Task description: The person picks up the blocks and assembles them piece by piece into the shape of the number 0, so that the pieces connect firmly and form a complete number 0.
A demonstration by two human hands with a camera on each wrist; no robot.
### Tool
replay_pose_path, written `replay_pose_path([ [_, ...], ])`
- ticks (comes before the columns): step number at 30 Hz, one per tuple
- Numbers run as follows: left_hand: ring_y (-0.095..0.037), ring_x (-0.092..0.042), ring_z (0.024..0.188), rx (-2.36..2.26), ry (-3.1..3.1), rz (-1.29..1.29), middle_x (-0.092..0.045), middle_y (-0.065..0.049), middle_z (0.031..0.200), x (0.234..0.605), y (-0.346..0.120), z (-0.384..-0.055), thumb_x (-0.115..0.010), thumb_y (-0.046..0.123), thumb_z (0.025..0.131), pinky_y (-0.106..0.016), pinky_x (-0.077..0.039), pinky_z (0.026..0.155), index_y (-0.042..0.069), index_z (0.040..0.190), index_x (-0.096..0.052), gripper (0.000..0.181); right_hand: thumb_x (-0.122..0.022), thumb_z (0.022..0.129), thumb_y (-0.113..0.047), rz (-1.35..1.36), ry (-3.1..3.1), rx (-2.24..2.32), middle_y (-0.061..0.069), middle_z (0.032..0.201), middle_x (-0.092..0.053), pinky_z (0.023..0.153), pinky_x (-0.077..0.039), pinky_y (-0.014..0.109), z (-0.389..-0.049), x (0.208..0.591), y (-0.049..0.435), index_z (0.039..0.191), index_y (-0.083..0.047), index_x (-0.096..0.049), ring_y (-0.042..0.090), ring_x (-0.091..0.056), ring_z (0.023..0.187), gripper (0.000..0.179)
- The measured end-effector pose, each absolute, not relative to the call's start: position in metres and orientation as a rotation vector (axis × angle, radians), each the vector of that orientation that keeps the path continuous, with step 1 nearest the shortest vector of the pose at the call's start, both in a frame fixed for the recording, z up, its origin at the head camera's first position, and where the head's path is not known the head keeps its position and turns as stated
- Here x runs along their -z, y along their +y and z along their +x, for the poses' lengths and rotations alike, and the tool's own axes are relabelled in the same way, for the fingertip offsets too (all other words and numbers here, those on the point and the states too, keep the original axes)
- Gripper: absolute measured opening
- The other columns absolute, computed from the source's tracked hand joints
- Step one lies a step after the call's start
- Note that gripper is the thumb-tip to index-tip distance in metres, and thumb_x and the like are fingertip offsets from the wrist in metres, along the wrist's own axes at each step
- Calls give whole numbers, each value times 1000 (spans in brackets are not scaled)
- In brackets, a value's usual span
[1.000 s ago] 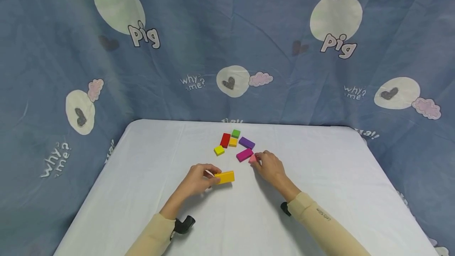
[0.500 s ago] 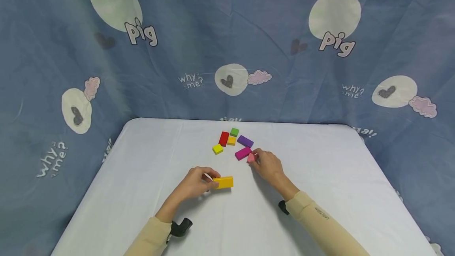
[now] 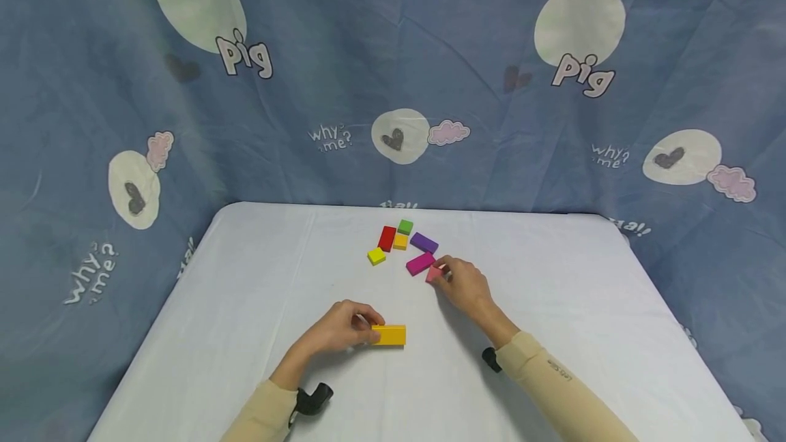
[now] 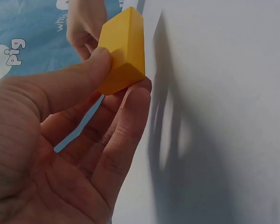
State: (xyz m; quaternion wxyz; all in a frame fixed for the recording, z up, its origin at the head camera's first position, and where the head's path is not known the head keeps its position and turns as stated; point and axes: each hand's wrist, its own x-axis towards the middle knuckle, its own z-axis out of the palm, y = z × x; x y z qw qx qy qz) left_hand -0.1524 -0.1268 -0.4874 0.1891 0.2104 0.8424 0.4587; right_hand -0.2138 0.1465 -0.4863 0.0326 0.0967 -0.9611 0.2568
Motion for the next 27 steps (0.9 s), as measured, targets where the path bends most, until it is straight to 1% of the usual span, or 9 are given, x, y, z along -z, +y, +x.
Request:
replay_pose_path([
  [7, -14, -61, 74, -1298, 2305, 617, -67, 1, 93, 488, -121, -146, -77, 9, 84, -24, -52, 61, 6, 100, -73, 17, -77, 86, -19, 305, -2962, -795, 2, 96, -69, 69, -52, 34, -215, 489, 147, 112, -12, -69, 16, -61, 78, 28],
  [19, -12, -62, 74, -1280, 2279, 632, -68, 3, 93, 491, -117, -138, -76, 8, 84, -24, -52, 61, 8, 99, -73, 15, -76, 86, -19, 332, -2967, -817, 3, 98, -70, 70, -53, 37, -215, 489, 148, 113, -11, -68, 17, -63, 79, 29],
  [24, -11, -61, 72, -1270, 2283, 633, -69, 4, 92, 492, -116, -137, -77, 9, 83, -23, -52, 61, 8, 98, -73, 15, -76, 87, -20, 323, -2977, -823, 3, 99, -70, 71, -53, 37, -215, 489, 149, 115, -11, -68, 17, -63, 80, 31],
  [27, -11, -61, 72, -1253, 2297, 642, -69, 3, 92, 492, -115, -136, -77, 8, 84, -23, -52, 63, 8, 98, -73, 15, -77, 86, -20, 317, -2978, -819, 3, 98, -69, 71, -53, 37, -216, 489, 149, 114, -11, -67, 17, -63, 80, 31],
])
